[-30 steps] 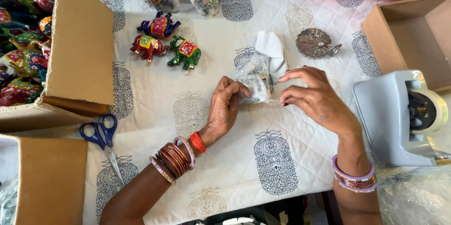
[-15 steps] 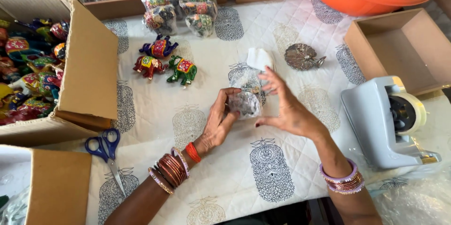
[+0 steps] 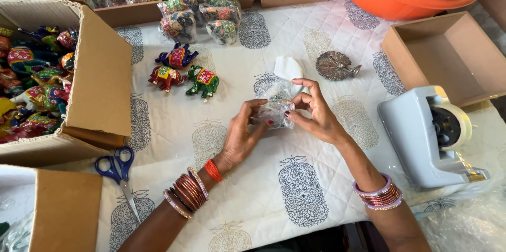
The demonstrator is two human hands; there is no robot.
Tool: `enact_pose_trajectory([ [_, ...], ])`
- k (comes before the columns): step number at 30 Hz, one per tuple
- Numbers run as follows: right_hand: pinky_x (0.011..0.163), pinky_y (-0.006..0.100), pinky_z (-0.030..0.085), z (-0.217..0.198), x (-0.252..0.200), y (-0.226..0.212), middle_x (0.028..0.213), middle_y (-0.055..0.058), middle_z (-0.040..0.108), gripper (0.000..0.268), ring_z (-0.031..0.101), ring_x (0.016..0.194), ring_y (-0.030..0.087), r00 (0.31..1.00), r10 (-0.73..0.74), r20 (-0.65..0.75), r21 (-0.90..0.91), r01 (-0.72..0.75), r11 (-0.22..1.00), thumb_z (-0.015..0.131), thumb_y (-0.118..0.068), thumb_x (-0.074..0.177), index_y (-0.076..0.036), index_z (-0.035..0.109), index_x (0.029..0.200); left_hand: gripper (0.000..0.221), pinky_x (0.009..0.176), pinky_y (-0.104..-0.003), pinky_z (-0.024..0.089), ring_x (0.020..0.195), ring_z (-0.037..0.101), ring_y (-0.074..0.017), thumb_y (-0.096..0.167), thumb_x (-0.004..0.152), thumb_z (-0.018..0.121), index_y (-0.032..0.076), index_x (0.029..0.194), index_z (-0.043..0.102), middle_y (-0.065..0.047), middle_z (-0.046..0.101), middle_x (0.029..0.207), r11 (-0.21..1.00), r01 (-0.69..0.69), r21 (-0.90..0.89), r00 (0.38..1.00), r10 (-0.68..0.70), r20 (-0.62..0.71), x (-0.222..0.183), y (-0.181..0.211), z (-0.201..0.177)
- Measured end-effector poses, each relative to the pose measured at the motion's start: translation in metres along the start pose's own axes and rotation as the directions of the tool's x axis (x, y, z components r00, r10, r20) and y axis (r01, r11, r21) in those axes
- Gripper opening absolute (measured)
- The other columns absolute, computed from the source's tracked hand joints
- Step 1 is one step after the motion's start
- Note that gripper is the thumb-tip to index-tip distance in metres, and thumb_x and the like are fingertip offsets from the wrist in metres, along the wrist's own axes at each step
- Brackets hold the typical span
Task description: Cleaning and wrapping small elephant figurines in bubble wrap.
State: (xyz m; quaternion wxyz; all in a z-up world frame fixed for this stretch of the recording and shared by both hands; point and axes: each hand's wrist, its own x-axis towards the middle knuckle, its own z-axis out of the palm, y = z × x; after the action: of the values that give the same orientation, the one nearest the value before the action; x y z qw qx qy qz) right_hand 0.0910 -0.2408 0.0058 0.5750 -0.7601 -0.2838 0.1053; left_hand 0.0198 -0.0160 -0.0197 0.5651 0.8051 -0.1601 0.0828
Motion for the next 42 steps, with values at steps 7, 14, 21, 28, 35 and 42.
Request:
enact_pose_trajectory([
  [7,0.086,0.033,0.054,0.002,0.003,0.008,0.092,0.004,0.063,0.075,0.062,0.09,0.013,0.995,0.084,-0.048,0.154,-0.076,0.985,0.072,-0.002,0.087,-0.011,0.032,0.149,0.045,0.062,-0.029,0.064,0.076,0.072,-0.0163,0.003,0.09,0.073,0.001,0.13,0.053,-0.013,0.071,0.106,0.979,0.186,-0.082,0.972,-0.196,-0.131,0.02,0.007,-0.001],
  [14,0.086,0.033,0.053,0.01,0.004,0.036,0.099,0.011,0.065,0.083,0.062,0.092,0.017,0.985,0.075,-0.156,0.201,-0.042,0.979,0.077,-0.004,0.086,-0.012,0.029,0.154,0.069,0.072,-0.04,0.06,0.084,0.064,-0.0227,0.026,0.084,0.083,0.001,0.136,0.046,-0.017,0.05,0.124,0.966,0.236,0.108,0.949,-0.205,-0.239,0.025,-0.004,-0.003],
  [21,0.099,0.041,0.057,0.004,0.009,0.031,0.144,0.018,0.042,0.12,0.053,0.121,0.025,0.918,0.315,-0.241,0.22,-0.264,0.939,0.088,-0.009,0.067,-0.027,0.011,0.156,0.082,0.083,-0.045,0.059,0.108,0.062,-0.0325,0.035,0.088,0.081,-0.002,0.144,0.034,-0.028,0.047,0.129,0.97,0.188,0.152,0.971,-0.161,-0.174,0.038,-0.019,-0.007],
  [28,0.099,0.048,0.058,0.005,0.01,0.034,0.156,0.021,0.026,0.126,0.045,0.131,0.03,0.945,0.25,-0.209,0.281,-0.187,0.941,0.089,-0.007,0.064,-0.03,0.007,0.157,0.118,0.086,-0.043,0.062,0.104,0.071,-0.0315,0.034,0.071,0.088,0.007,0.155,0.01,-0.029,0.061,0.123,0.908,0.419,0.0,0.904,-0.417,0.09,0.059,-0.024,-0.02],
  [35,0.103,0.054,0.056,0.011,0.003,0.027,0.164,0.019,0.011,0.129,0.037,0.141,0.036,0.977,0.118,-0.177,0.278,-0.065,0.958,0.085,0.001,0.063,-0.027,0.003,0.158,0.123,0.085,-0.038,0.063,0.102,0.071,-0.0254,0.017,0.066,0.095,0.01,0.156,0.01,-0.023,0.063,0.122,0.869,0.485,-0.095,0.874,-0.485,0.019,0.045,-0.023,-0.017],
  [42,0.111,0.052,0.049,0.017,-0.004,0.002,0.167,0.018,0.006,0.126,0.037,0.147,0.036,0.929,-0.295,-0.223,-0.141,0.269,0.953,0.087,0.005,0.072,-0.025,0.003,0.161,0.114,0.088,-0.035,0.063,0.096,0.066,-0.0212,-0.009,0.068,0.082,0.007,0.161,0.019,-0.019,0.066,0.114,0.828,0.171,-0.534,0.978,-0.209,-0.011,0.039,-0.007,-0.02],
])
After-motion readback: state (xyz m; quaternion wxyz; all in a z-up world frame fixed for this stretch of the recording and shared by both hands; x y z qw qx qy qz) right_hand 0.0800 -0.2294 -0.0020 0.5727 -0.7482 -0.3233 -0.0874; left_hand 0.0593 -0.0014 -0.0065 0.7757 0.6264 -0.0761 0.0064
